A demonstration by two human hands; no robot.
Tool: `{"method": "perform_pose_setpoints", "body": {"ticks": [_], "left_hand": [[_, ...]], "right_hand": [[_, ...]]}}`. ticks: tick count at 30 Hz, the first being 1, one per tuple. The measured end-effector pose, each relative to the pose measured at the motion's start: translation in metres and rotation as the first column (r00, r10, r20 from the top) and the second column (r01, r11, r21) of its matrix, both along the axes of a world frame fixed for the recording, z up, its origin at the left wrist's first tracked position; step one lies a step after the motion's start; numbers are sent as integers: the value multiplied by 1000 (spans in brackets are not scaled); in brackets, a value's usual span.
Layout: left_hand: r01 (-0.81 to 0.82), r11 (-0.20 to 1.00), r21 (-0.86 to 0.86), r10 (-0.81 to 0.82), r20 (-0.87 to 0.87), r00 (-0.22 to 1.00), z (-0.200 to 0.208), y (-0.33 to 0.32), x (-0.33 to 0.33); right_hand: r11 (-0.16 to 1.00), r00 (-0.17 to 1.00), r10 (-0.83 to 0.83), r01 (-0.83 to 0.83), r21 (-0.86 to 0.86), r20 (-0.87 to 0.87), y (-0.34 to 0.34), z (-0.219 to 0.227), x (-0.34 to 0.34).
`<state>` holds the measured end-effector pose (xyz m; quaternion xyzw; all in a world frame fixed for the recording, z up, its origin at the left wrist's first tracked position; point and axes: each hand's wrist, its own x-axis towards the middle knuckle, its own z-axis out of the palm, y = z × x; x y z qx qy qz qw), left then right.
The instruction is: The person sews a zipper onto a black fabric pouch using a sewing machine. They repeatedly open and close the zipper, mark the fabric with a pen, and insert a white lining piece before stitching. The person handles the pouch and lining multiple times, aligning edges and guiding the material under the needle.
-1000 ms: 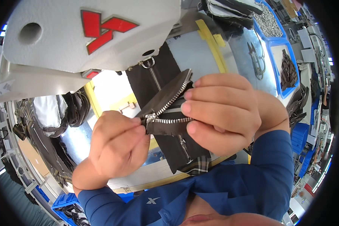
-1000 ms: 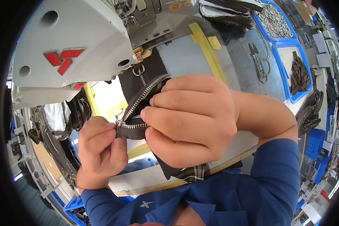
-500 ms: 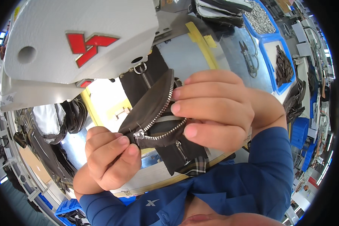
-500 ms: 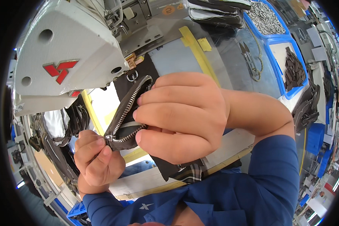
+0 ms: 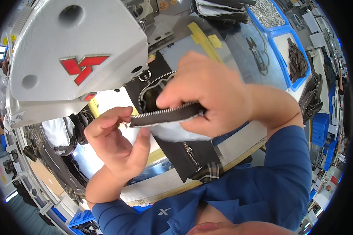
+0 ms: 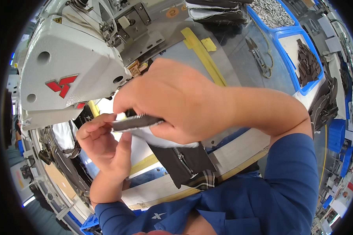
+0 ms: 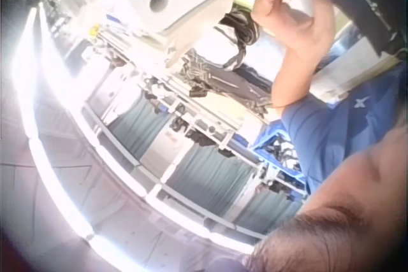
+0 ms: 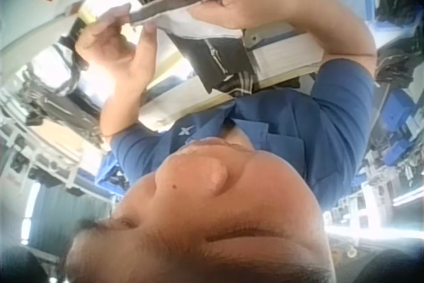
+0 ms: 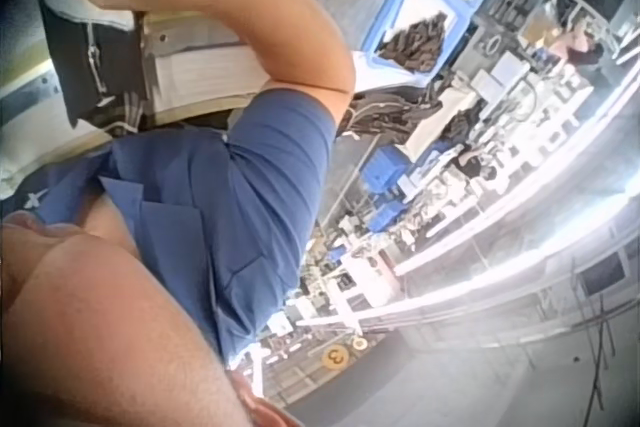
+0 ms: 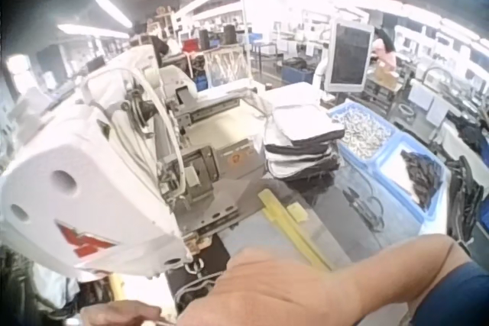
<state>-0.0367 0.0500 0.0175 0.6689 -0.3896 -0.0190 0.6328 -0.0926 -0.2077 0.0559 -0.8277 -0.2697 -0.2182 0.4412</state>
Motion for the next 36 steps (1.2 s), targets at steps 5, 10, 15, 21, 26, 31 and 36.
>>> {"method": "perform_pose_setpoints", "body": {"ticks": [5,10,15,21,26,31,36], "left_hand": [[89,995,42,-96,201,975,0,-6,8],[93,996,12,-91,376,922,6,-1,13],[68,997,29,-74,365,928,13,9,9],[68,997,46,-80,387,918,17,14,9],[43,980,193,-126,441,889,29,22,7],[45,986,158,-109,427,898,31,25,8],[39,988,149,-104,457,884,32,30,11]], "right_hand": [[995,988,98,-100,10,119,3,-11,-4],[997,966,79,-77,-18,246,4,-9,-4],[997,958,78,-67,-49,277,1,-7,-3],[996,954,78,-60,-72,289,-2,-7,-4],[989,938,110,-71,-130,330,-9,-5,-4],[990,933,75,-26,-141,351,-10,-2,-9],[991,945,63,-21,-135,321,-12,1,-15]]}}
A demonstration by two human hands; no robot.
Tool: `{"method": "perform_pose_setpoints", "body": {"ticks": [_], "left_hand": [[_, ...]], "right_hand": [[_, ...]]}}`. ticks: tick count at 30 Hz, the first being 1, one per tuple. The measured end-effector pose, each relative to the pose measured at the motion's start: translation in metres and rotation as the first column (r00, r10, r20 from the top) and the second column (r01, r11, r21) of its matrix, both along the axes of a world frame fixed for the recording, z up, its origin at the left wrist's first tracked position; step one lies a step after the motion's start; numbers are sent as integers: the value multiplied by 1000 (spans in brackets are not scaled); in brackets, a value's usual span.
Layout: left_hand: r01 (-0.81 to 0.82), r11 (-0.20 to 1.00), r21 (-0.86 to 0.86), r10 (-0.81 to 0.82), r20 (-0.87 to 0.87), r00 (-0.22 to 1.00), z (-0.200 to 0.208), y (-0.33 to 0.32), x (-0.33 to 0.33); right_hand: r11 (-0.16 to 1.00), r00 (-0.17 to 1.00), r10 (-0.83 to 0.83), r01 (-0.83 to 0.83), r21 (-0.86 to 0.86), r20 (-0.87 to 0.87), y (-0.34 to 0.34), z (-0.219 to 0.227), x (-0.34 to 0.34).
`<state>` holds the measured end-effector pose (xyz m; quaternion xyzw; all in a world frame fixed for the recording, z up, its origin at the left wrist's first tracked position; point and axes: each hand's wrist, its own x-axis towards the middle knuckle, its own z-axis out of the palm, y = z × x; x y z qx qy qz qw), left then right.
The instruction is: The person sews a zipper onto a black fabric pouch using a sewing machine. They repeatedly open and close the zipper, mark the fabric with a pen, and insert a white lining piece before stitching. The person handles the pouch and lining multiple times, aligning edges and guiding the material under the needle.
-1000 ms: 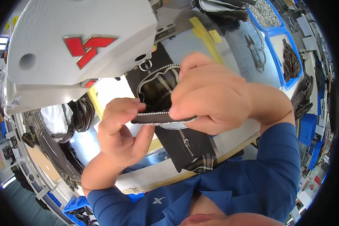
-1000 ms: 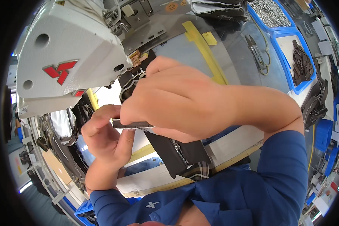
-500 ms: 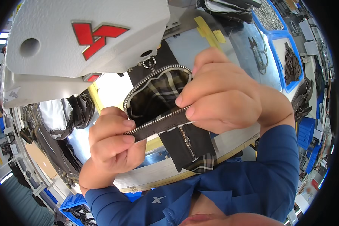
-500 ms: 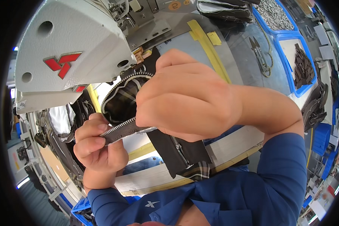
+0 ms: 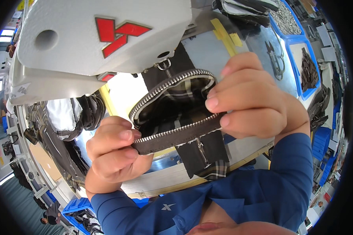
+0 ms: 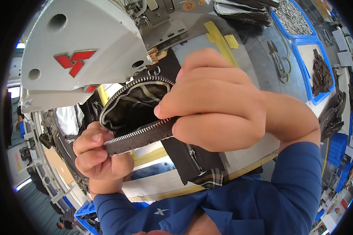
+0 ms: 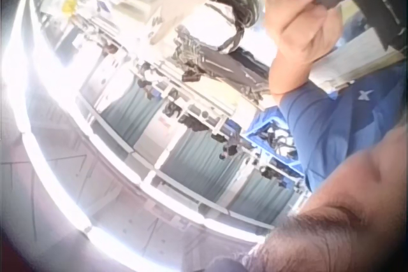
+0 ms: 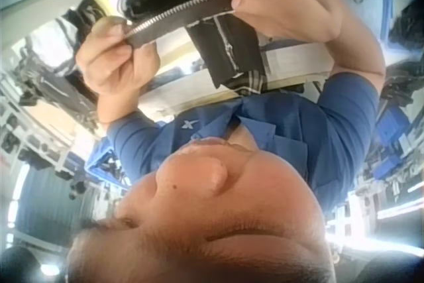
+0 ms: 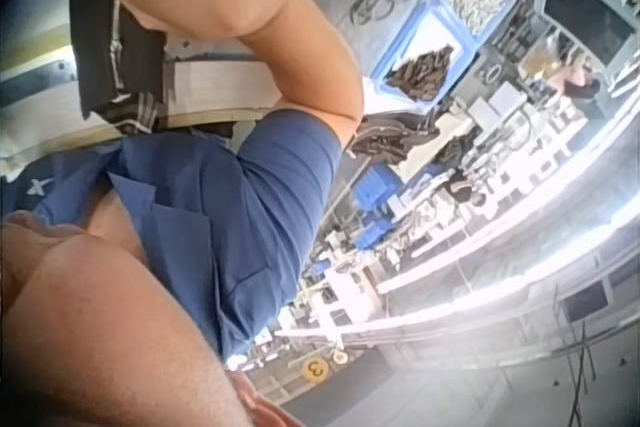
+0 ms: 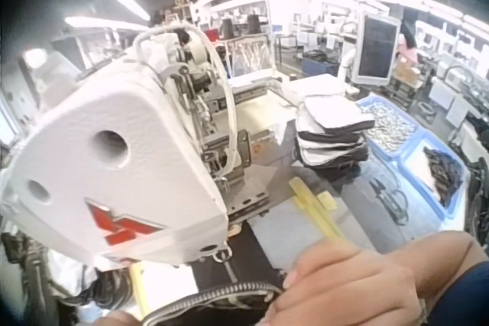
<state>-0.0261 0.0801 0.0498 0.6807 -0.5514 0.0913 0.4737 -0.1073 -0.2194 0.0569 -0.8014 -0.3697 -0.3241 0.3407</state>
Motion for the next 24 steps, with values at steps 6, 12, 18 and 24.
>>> {"method": "perform_pose_setpoints", "body": {"ticks": [6,12,18,24], "left_hand": [[7,1000,22,-8,65,998,2,5,1],[9,1000,-13,-7,140,990,-1,7,0],[-38,999,-24,42,217,975,-2,5,-3],[-103,991,-85,119,214,970,-11,-1,-3]], "right_hand": [[1000,998,-18,20,-17,65,-3,1,0],[1000,996,-12,13,-20,88,-6,3,-3],[998,990,42,-49,47,138,-5,-4,4],[975,979,126,-152,164,161,-2,-6,10]]}}
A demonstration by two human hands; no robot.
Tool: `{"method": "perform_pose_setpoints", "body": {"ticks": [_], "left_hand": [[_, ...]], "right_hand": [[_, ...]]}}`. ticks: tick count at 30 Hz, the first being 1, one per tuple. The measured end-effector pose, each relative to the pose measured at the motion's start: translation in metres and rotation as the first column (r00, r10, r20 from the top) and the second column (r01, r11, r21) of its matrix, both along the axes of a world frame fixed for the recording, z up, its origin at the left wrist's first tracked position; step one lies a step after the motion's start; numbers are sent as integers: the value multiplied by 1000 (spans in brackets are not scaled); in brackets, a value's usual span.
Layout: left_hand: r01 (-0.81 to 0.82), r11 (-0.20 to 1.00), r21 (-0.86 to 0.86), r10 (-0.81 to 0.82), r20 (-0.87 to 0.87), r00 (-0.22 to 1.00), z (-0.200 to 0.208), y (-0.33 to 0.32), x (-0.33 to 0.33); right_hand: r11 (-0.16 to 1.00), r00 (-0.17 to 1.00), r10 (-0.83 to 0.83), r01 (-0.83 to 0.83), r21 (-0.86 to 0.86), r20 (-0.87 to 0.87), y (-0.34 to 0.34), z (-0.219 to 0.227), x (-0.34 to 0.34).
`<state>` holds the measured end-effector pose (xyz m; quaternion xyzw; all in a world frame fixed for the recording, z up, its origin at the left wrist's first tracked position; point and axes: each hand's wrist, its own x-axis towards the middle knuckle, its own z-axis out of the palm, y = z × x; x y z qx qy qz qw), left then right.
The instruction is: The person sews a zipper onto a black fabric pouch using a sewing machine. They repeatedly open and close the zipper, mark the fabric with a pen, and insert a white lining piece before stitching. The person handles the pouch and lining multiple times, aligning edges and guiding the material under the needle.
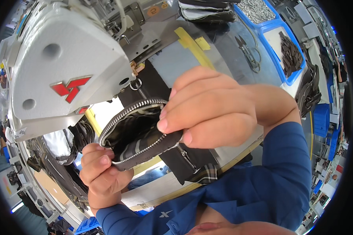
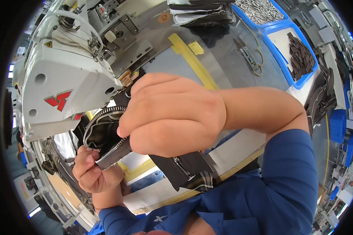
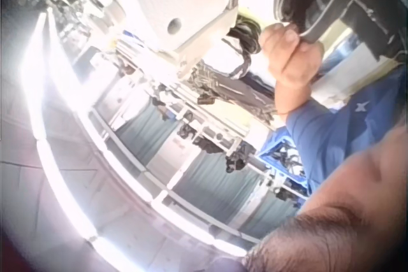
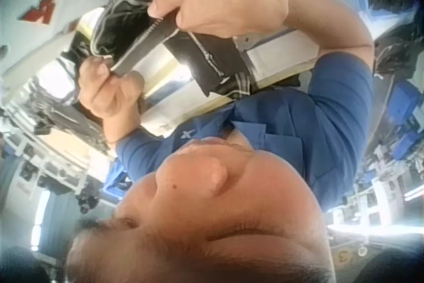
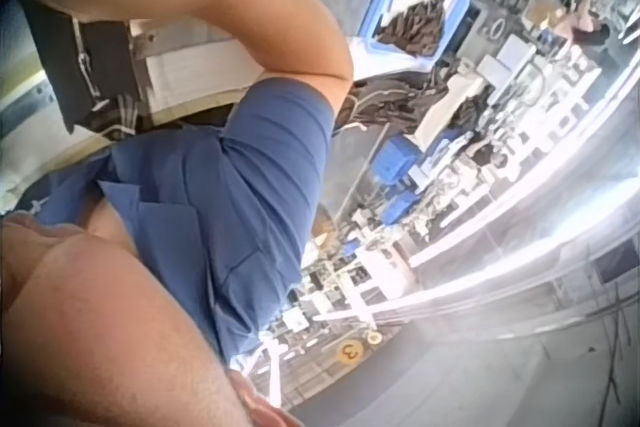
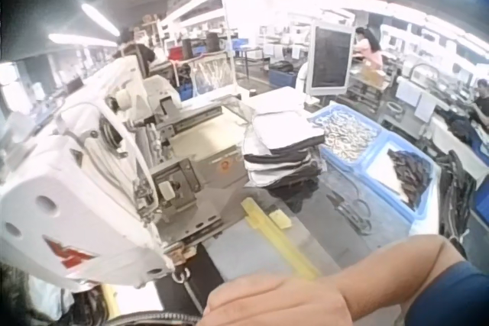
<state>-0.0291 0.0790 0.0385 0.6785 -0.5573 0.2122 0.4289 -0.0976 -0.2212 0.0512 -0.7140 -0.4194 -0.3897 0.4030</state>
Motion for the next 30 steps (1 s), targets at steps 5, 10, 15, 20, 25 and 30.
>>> {"method": "perform_pose_setpoints", "body": {"ticks": [5,10,15,20,25,30], "left_hand": [[13,1000,10,-13,-47,999,0,-1,3],[35,999,-12,-36,-59,998,-8,-2,8],[36,998,-46,-39,-70,997,-17,-4,11],[33,997,-74,-38,-77,996,-25,-3,14],[23,997,-77,-30,-91,995,-31,-1,16],[10,999,-46,-14,-88,996,-31,-7,16]], "right_hand": [[997,998,-1,-4,75,62,7,-3,2],[990,997,4,-14,139,73,12,-3,1],[981,996,5,-22,192,88,19,-5,2],[978,997,3,-20,209,82,20,-4,0],[979,996,7,-26,203,89,19,-4,0],[979,996,11,-30,204,93,21,-6,0]]}}
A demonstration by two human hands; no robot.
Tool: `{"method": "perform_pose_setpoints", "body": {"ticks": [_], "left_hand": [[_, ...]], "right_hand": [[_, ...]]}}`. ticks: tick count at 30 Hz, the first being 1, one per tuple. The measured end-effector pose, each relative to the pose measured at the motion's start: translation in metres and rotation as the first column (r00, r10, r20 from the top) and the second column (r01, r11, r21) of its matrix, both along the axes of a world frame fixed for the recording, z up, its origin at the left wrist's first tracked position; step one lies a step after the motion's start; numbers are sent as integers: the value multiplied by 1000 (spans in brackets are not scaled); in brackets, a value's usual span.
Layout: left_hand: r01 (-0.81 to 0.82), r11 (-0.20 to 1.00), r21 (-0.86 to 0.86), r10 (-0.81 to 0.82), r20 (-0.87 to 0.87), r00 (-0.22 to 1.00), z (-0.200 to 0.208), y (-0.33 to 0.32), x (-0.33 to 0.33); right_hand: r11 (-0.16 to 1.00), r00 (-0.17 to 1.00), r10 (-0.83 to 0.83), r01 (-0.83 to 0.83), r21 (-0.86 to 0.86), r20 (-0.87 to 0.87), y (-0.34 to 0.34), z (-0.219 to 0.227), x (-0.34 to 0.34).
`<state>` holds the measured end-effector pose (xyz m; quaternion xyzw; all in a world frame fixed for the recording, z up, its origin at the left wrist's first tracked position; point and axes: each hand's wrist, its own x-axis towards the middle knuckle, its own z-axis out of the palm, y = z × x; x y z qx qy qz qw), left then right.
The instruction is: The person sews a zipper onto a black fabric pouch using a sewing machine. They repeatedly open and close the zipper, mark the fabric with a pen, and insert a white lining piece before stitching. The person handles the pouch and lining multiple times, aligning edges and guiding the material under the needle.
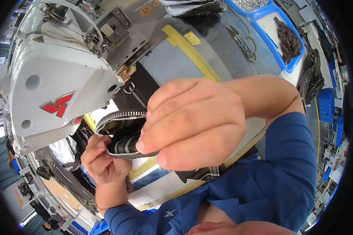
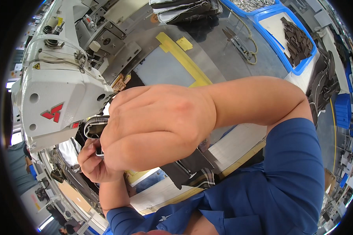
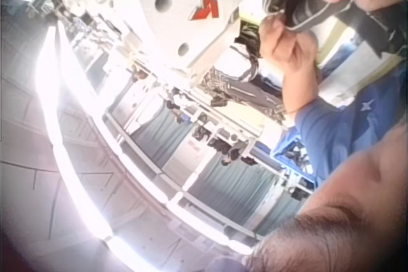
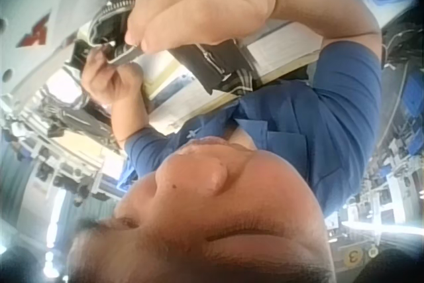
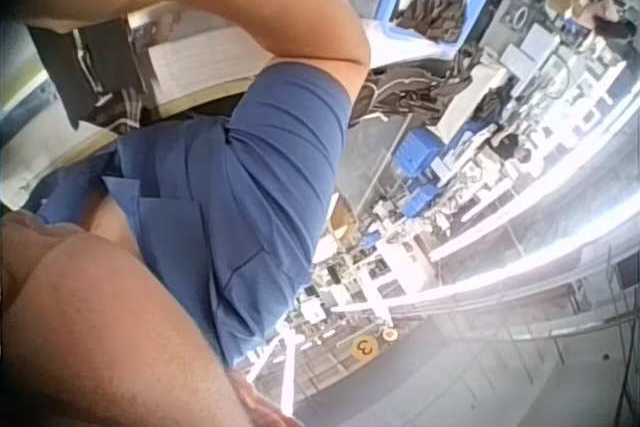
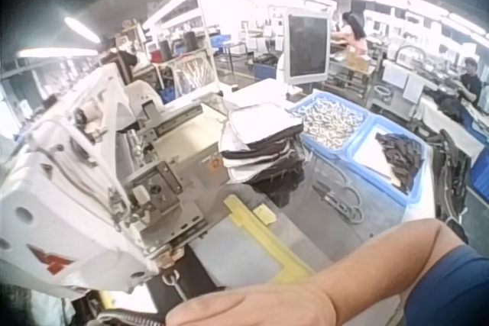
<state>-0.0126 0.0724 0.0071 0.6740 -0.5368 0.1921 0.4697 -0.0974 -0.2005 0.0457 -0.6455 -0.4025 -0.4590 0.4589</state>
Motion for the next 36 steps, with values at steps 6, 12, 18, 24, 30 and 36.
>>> {"method": "perform_pose_setpoints", "body": {"ticks": [6,12,18,24,30,36], "left_hand": [[-16,1000,7,15,29,999,3,0,1],[-1,1000,-21,2,22,1000,18,3,-2],[-3,999,42,2,12,1000,30,11,-9],[35,995,95,-36,8,999,36,12,-10],[54,989,141,-60,34,998,40,11,-10],[92,995,24,-92,-20,996,36,10,-11]], "right_hand": [[999,1000,-13,13,-36,-3,-1,0,0],[986,999,-44,39,-162,-27,-12,6,-1],[971,996,-66,51,-234,-56,-16,6,-1],[945,991,-131,112,-308,-40,-16,8,-1],[927,986,-163,142,-347,-34,-16,7,-4],[916,978,-184,135,-378,-95,-16,11,-9]]}}
